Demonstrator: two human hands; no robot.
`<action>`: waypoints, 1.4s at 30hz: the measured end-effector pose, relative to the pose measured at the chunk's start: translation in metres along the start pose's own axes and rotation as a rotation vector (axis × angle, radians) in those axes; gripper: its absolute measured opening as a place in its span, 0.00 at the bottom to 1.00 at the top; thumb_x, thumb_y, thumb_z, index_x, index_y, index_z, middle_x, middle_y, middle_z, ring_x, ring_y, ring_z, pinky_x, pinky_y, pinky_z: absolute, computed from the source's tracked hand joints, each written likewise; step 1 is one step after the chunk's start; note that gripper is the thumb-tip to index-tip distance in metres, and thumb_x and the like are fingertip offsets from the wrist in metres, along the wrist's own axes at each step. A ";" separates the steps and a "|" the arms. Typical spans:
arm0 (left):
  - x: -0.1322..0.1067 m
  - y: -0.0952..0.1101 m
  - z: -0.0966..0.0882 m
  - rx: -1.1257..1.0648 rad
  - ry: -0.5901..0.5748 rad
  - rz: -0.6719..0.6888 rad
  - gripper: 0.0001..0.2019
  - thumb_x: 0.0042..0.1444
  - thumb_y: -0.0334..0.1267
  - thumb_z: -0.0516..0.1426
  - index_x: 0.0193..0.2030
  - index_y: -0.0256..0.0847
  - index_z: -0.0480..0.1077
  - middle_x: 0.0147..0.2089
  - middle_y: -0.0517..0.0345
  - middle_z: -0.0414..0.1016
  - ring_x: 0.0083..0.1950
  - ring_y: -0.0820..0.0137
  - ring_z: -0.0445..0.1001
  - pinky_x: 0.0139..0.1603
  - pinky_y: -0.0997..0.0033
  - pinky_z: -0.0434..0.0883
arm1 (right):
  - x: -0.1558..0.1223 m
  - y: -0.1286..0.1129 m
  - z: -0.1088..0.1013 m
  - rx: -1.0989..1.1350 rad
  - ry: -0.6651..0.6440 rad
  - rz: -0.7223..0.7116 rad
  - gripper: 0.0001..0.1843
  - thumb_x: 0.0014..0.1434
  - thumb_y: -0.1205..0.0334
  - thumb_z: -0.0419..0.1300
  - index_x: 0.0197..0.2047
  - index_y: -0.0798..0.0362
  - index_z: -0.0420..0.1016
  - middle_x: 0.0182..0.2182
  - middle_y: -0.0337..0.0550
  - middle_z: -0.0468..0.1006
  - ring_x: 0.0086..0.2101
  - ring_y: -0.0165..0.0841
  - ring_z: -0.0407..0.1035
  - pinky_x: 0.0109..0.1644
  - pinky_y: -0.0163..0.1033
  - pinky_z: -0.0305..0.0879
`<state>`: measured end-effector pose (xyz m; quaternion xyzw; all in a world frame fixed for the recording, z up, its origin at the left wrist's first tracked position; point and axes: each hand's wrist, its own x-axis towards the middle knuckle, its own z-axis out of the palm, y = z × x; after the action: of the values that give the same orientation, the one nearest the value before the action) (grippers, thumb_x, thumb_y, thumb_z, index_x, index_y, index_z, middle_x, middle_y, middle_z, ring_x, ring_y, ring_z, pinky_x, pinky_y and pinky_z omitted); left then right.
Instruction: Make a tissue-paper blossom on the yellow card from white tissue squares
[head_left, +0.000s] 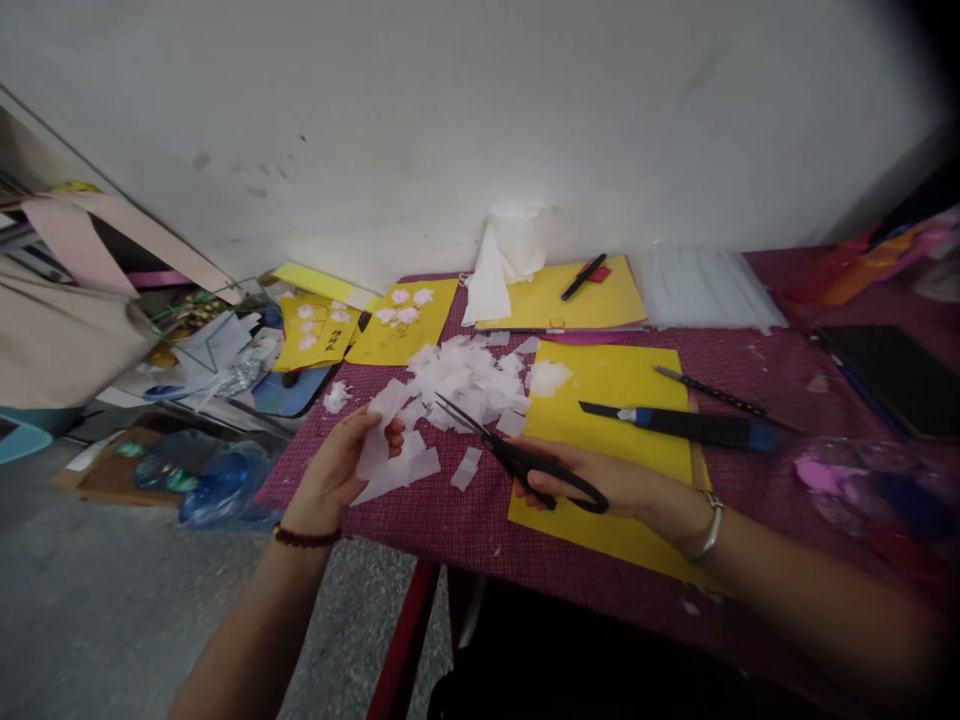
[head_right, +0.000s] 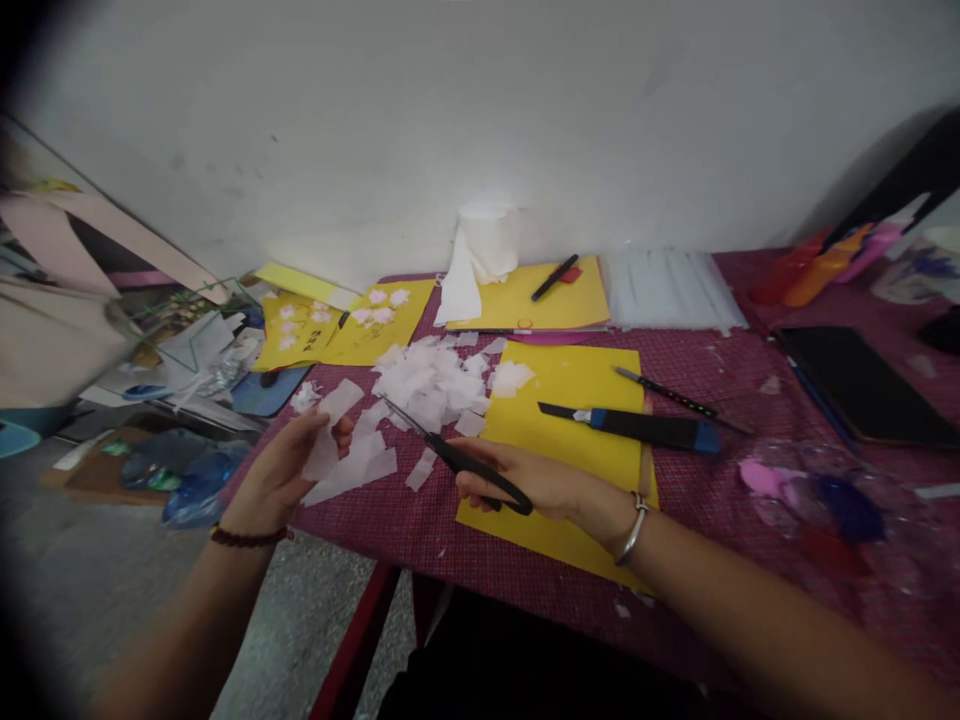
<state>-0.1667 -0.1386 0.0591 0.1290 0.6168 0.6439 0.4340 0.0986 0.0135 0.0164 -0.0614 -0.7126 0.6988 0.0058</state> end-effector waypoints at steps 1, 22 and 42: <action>-0.002 -0.001 0.004 -0.008 -0.024 -0.013 0.05 0.47 0.32 0.60 0.33 0.36 0.71 0.27 0.55 0.77 0.23 0.72 0.74 0.26 0.75 0.73 | 0.000 -0.002 0.000 -0.003 -0.004 0.008 0.43 0.59 0.38 0.56 0.67 0.61 0.56 0.32 0.43 0.69 0.31 0.29 0.62 0.30 0.34 0.59; 0.009 -0.022 0.053 0.066 -0.162 -0.048 0.13 0.41 0.35 0.67 0.32 0.37 0.68 0.25 0.55 0.77 0.22 0.71 0.74 0.23 0.75 0.72 | 0.002 -0.005 0.003 0.148 0.064 -0.054 0.34 0.60 0.42 0.58 0.58 0.61 0.64 0.30 0.40 0.67 0.27 0.25 0.61 0.28 0.33 0.58; 0.019 -0.016 0.038 0.019 -0.126 0.016 0.12 0.39 0.29 0.65 0.28 0.39 0.65 0.25 0.60 0.76 0.25 0.72 0.75 0.27 0.74 0.73 | 0.007 0.007 -0.001 0.206 0.077 -0.033 0.28 0.56 0.35 0.57 0.35 0.55 0.63 0.26 0.38 0.66 0.25 0.25 0.62 0.26 0.33 0.57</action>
<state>-0.1449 -0.1012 0.0453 0.1782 0.5932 0.6322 0.4654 0.0923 0.0156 0.0093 -0.0756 -0.6371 0.7654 0.0509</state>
